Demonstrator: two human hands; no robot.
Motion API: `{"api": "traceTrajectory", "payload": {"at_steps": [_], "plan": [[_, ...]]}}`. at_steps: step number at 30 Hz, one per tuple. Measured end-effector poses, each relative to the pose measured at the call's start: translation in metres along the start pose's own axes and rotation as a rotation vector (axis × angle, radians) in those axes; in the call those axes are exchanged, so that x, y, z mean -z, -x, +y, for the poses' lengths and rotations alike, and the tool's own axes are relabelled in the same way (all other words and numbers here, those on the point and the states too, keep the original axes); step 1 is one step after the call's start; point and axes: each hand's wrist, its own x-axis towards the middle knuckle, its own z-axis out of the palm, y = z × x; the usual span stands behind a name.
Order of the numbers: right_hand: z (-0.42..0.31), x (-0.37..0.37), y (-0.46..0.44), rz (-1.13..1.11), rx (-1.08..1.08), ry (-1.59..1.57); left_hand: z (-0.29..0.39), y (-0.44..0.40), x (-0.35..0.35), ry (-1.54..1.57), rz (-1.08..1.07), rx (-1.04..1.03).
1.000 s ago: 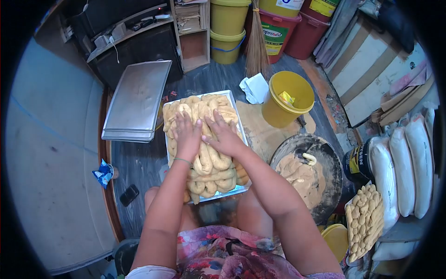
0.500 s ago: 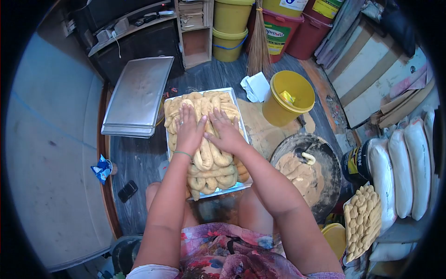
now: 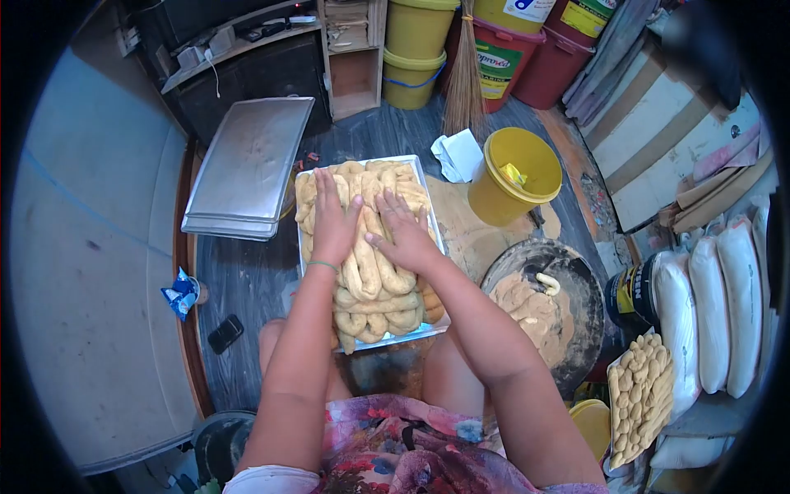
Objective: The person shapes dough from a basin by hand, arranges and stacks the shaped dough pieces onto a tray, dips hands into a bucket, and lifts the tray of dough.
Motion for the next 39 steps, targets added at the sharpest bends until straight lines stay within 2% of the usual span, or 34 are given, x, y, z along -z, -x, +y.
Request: {"api": "traceTrajectory", "payload": {"at_steps": [1,8,14,17,20,23,27,30,31,35,38,39], "plan": [[0.000,0.002,0.000,0.007,-0.002,-0.002,0.002,-0.003,-0.001,0.133,0.014,0.049],[0.002,0.003,-0.002,-0.030,0.004,-0.003,-0.010,-0.008,0.008,-0.316,-0.031,-0.077],[0.008,-0.001,-0.003,-0.031,0.002,0.001,0.009,0.014,0.009,-0.627,-0.291,-0.088],[0.012,-0.002,-0.006,-0.046,0.014,0.026,0.037,0.032,0.021,-0.646,-0.569,-0.053],[0.009,0.002,-0.002,-0.073,0.014,0.024,0.027,0.050,0.026,-0.556,-0.506,-0.169],[0.012,0.003,-0.003,-0.064,0.024,0.006,0.095,0.032,0.078,-0.308,-0.770,0.174],[0.006,0.003,-0.001,0.012,0.040,0.038,0.056,0.031,0.084,-0.160,-0.227,-0.021],[-0.008,0.004,-0.007,0.119,0.136,0.100,0.009,0.015,0.082,-0.142,-0.195,0.013],[-0.014,0.004,-0.012,0.153,0.179,0.120,0.002,0.010,0.080,-0.119,-0.231,0.071],[-0.043,-0.007,-0.047,0.167,0.407,0.135,-0.004,-0.001,0.074,-0.082,-0.263,0.075],[-0.057,-0.017,-0.088,0.138,0.490,0.318,0.000,-0.002,0.075,-0.247,-0.195,0.225],[-0.053,-0.028,-0.103,0.159,0.442,0.364,-0.004,-0.001,0.077,-0.369,-0.171,0.159]]}}
